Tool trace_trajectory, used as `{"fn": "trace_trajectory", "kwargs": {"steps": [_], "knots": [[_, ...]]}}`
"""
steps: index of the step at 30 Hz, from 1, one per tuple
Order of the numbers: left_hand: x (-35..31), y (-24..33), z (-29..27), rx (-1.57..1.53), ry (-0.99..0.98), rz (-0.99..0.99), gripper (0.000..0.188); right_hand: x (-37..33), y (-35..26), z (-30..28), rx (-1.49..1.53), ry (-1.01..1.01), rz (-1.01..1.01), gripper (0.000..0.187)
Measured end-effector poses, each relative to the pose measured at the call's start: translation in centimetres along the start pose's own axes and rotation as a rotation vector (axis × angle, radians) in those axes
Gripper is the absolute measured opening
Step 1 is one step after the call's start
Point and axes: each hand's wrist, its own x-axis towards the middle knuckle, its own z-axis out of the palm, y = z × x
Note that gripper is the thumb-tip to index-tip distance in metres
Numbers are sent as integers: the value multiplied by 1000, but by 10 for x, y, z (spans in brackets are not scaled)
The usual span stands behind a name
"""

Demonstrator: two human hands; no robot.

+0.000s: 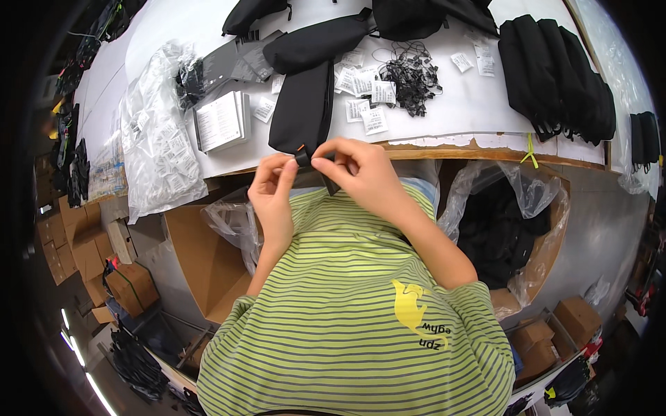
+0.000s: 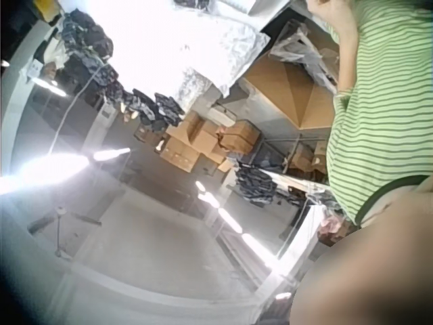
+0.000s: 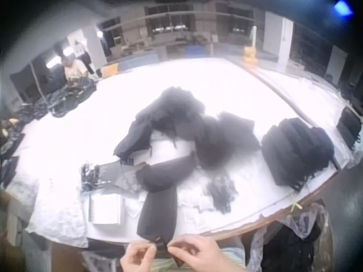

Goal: Packing manuals and silica packets into small black protective cases.

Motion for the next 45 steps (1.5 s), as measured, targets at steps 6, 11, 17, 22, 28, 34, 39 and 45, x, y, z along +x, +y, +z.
{"fn": "trace_trajectory", "kwargs": {"steps": [6, 11, 17, 22, 28, 34, 39, 45], "knots": [[-3, 24, -7, -451, -58, -152, 6, -7, -2, -15, 644, 59, 108, 9], [-4, 33, 7, -227, -51, -132, 11, -9, -8, -15, 732, 99, 125, 11], [-5, 38, 9, -15, -146, -122, 6, -12, -6, -10, 722, 36, 133, 11], [-6, 37, 9, 49, -186, -76, 5, -11, -5, -4, 702, 39, 140, 11], [-6, 35, 8, 71, -199, -70, 5, -12, -5, -3, 687, 16, 178, 12], [-6, 34, 8, 98, -195, -67, 6, -11, -5, -3, 669, 24, 186, 11], [-6, 34, 8, 97, -203, -58, 6, -10, -3, -1, 651, 21, 195, 12], [-5, 38, 9, 126, -252, -80, 5, -9, 2, -4, 630, -31, 185, 13]]}}
